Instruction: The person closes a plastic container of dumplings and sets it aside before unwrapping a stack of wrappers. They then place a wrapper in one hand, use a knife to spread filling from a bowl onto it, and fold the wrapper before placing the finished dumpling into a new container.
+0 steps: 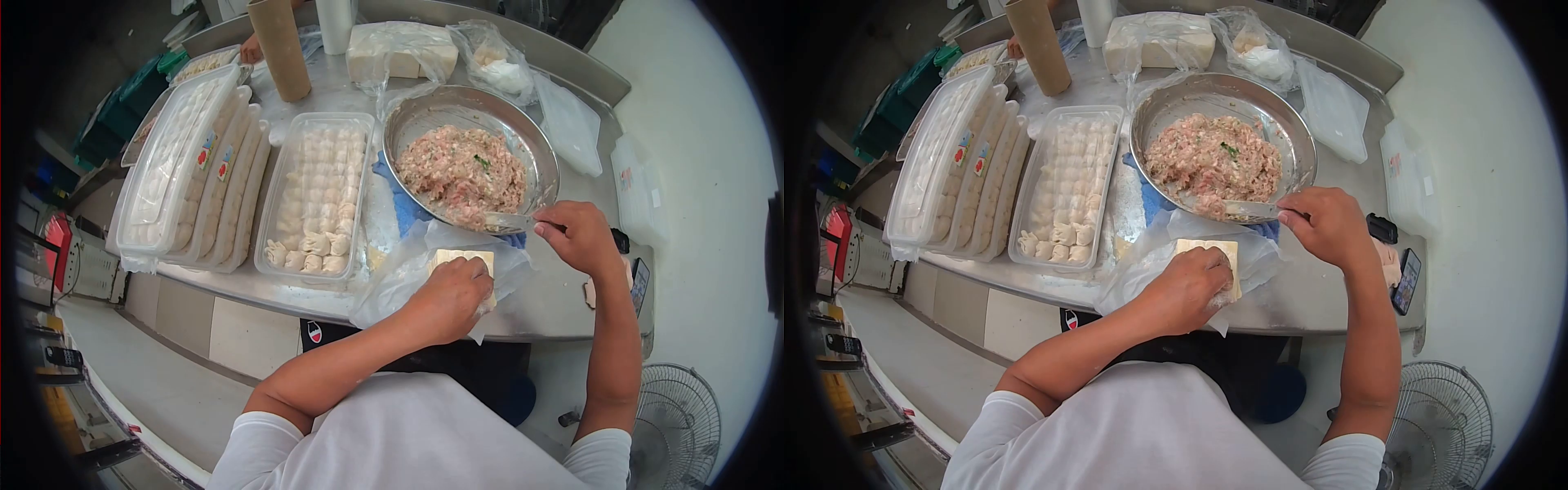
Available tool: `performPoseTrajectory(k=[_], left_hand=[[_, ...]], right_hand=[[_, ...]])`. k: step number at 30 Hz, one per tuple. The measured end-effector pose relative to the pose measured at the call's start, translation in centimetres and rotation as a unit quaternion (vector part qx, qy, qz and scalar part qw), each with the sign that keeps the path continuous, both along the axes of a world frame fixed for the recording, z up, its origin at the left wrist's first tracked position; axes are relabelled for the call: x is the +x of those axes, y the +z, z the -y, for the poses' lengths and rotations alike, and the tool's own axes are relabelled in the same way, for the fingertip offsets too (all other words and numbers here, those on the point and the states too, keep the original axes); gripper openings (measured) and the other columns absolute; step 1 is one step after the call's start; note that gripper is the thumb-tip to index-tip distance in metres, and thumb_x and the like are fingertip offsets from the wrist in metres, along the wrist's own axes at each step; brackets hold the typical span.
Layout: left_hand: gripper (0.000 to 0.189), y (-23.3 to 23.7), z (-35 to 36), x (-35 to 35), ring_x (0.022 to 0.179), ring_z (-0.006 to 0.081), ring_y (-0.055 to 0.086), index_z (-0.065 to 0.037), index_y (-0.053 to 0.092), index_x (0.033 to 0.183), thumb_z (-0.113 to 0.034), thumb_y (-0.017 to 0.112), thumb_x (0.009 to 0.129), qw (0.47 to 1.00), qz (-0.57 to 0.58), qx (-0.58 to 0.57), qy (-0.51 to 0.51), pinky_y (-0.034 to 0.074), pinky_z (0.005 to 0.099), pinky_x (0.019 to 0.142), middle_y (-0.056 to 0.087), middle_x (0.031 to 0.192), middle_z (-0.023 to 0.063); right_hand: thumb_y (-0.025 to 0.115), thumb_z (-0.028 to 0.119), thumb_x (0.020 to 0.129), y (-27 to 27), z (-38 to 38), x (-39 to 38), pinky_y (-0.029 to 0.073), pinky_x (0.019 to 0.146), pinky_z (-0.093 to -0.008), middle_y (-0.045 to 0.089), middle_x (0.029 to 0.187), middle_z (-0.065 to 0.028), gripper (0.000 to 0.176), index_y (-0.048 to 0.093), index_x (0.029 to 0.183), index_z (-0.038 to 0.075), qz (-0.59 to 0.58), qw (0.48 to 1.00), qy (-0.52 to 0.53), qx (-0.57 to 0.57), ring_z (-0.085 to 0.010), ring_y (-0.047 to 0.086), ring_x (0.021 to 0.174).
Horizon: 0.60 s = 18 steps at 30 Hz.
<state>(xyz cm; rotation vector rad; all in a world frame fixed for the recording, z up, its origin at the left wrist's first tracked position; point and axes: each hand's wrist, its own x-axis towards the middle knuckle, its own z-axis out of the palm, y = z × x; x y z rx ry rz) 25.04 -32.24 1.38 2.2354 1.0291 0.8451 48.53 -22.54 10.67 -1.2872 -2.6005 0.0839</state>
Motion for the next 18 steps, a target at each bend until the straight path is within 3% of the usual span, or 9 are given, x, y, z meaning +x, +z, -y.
performPoseTrajectory(k=[3, 8, 10, 12, 13, 14, 15, 16, 18], left_hand=[[0.020, -0.2, -0.2, 0.0, 0.095, 0.0380, 0.058, 0.000, 0.063, 0.094, -0.002, 0.068, 0.075, 1.000, -0.010, 0.011, 0.008, 0.048, 0.0471, 0.084, 0.058, 0.099, 0.0161], [0.018, -0.2, -0.3, 0.4, 0.095, 0.0389, 0.059, 0.001, 0.059, 0.098, -0.001, 0.064, 0.080, 0.999, -0.007, -0.016, 0.032, 0.048, 0.0468, 0.084, 0.058, 0.100, 0.0181], [0.016, -0.3, -0.6, -0.1, 0.098, 0.0381, 0.060, 0.002, 0.058, 0.099, -0.001, 0.063, 0.085, 0.998, 0.012, -0.045, 0.052, 0.049, 0.0461, 0.085, 0.059, 0.104, 0.0190], [0.013, -0.4, -1.3, -1.6, 0.108, 0.0344, 0.063, 0.000, 0.056, 0.105, -0.011, 0.057, 0.098, 0.962, 0.224, -0.124, 0.098, 0.050, 0.0448, 0.091, 0.062, 0.117, 0.0188], [0.013, -0.4, -1.6, -2.3, 0.108, 0.0344, 0.063, 0.000, 0.056, 0.105, -0.011, 0.057, 0.098, 0.962, 0.225, -0.121, 0.099, 0.050, 0.0448, 0.091, 0.062, 0.117, 0.0188], [0.019, -0.5, -1.9, -3.1, 0.115, 0.0325, 0.061, -0.001, 0.056, 0.113, -0.017, 0.052, 0.102, 0.842, 0.453, -0.271, 0.110, 0.049, 0.0438, 0.097, 0.061, 0.124, 0.0180], [0.026, -0.4, -2.2, -3.8, 0.121, 0.0305, 0.059, -0.003, 0.056, 0.121, -0.022, 0.047, 0.106, 0.647, 0.642, -0.396, 0.111, 0.048, 0.0428, 0.103, 0.060, 0.131, 0.0173], [0.026, 0.1, -2.5, -4.6, 0.121, 0.0305, 0.059, -0.003, 0.056, 0.121, -0.022, 0.047, 0.106, 0.646, 0.644, -0.393, 0.115, 0.048, 0.0428, 0.103, 0.060, 0.131, 0.0173], [0.039, 1.4, -2.9, -5.8, 0.125, 0.0316, 0.057, -0.005, 0.049, 0.139, -0.027, 0.043, 0.107, 0.489, 0.770, -0.406, 0.055, 0.044, 0.0429, 0.111, 0.057, 0.135, 0.0166]], right_hand=[[0.071, 0.023, 0.086, -0.2, 0.1, 0.0, 0.054, 0.073, -0.0413, 0.073, 0.089, -0.0082, 0.016, 0.077, 0.095, 0.012, -0.063, 0.997, -0.026, -0.048, -0.0312, 0.069, 0.081], [0.071, 0.019, 0.086, -0.8, -0.2, -1.3, 0.051, 0.071, -0.0430, 0.069, 0.083, -0.0092, 0.015, 0.075, 0.097, 0.009, 0.044, 0.998, -0.014, 0.048, -0.0320, 0.066, 0.078], [0.071, 0.017, 0.086, -0.7, -0.3, -1.3, 0.051, 0.071, -0.0426, 0.069, 0.083, -0.0100, 0.015, 0.075, 0.098, 0.008, 0.005, 0.998, -0.007, 0.057, -0.0323, 0.065, 0.077], [0.070, 0.016, 0.087, -0.6, -0.2, -1.3, 0.050, 0.070, -0.0421, 0.068, 0.083, -0.0108, 0.015, 0.074, 0.098, 0.007, -0.033, 0.997, 0.001, 0.068, -0.0327, 0.064, 0.076], [0.069, 0.013, 0.087, -0.4, 0.3, -1.3, 0.051, 0.072, -0.0420, 0.067, 0.084, -0.0105, 0.014, 0.073, 0.099, 0.007, -0.078, 0.994, -0.009, 0.078, -0.0326, 0.064, 0.078], [0.067, 0.011, 0.088, -0.4, 0.9, -1.2, 0.051, 0.073, -0.0420, 0.066, 0.085, -0.0101, 0.013, 0.072, 0.099, 0.007, -0.123, 0.988, -0.019, 0.087, -0.0324, 0.064, 0.080], [0.067, 0.011, 0.088, -0.2, 1.7, -1.4, 0.051, 0.073, -0.0420, 0.066, 0.085, -0.0101, 0.013, 0.072, 0.099, 0.007, -0.123, 0.988, -0.015, 0.087, -0.0324, 0.064, 0.080], [0.067, 0.006, 0.086, -0.2, 2.6, -1.7, 0.051, 0.071, -0.0404, 0.064, 0.086, -0.0115, 0.015, 0.071, 0.100, 0.005, -0.158, 0.983, -0.026, 0.084, -0.0320, 0.064, 0.079], [0.066, 0.000, 0.085, -0.7, 4.2, -2.7, 0.051, 0.069, -0.0389, 0.062, 0.088, -0.0128, 0.018, 0.070, 0.102, 0.004, -0.194, 0.977, -0.032, 0.078, -0.0316, 0.063, 0.079]])
